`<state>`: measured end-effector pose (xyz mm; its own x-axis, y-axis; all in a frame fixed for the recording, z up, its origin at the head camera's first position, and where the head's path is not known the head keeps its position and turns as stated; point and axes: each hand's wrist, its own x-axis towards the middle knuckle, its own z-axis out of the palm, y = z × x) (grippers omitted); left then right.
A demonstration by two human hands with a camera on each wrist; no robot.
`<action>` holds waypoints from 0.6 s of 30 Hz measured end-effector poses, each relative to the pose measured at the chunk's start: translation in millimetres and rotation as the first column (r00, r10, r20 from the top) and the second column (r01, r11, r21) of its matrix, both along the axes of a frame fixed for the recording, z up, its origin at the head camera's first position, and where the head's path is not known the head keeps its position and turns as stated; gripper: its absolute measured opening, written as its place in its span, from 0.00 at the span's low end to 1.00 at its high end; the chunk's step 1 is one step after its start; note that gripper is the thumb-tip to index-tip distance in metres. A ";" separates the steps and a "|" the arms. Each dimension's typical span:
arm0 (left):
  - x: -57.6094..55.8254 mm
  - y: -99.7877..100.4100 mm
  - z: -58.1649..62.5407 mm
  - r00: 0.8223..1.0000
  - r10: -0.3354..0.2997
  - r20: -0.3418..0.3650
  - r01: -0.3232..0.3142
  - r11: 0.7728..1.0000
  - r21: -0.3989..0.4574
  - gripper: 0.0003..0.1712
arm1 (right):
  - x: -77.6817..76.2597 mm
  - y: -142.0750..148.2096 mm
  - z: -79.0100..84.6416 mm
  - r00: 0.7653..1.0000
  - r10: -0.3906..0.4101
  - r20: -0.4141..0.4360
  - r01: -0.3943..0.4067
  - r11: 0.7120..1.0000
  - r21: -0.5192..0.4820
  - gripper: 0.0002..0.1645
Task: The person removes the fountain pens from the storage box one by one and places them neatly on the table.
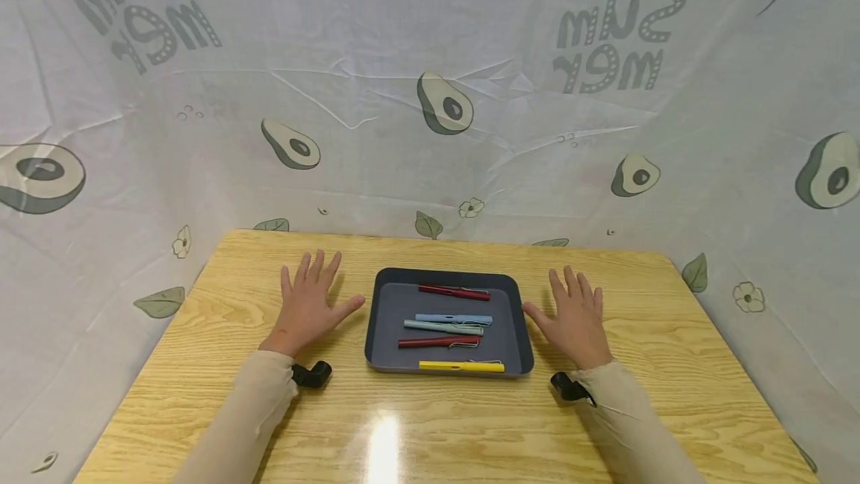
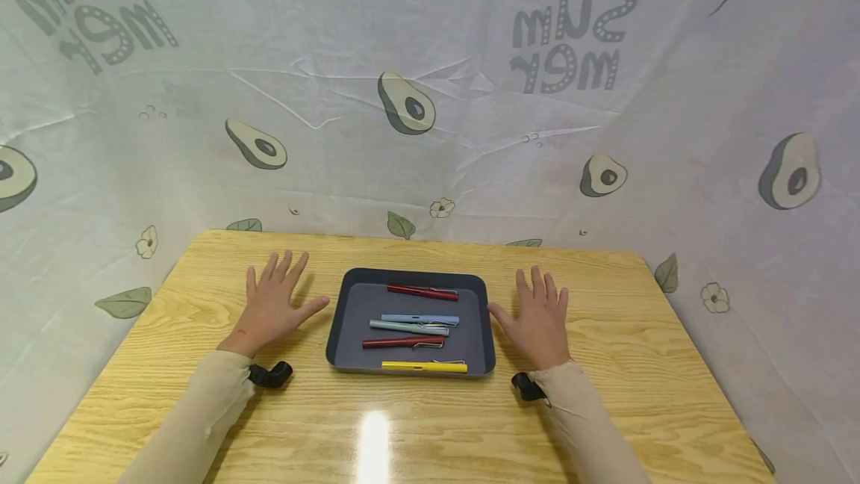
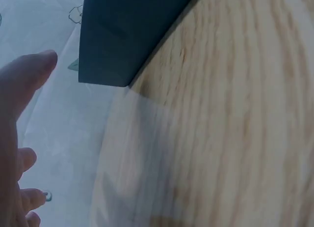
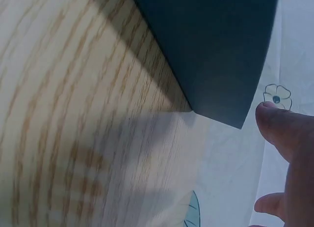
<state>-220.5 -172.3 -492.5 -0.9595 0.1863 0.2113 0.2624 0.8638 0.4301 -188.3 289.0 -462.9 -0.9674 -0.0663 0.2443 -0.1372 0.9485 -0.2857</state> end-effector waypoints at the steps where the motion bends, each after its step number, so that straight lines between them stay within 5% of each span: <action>1: 0.5 1.0 -0.2 1.000 -0.002 0.001 0.002 1.000 0.007 0.58 | -0.2 -0.1 -0.4 1.000 0.008 -0.001 -0.008 1.000 0.000 0.53; 18: 9.5 16.6 -4.8 0.977 -0.132 0.165 0.082 0.957 0.278 0.56 | -3.6 -16.3 8.5 0.994 0.103 0.033 -0.100 0.991 -0.090 0.37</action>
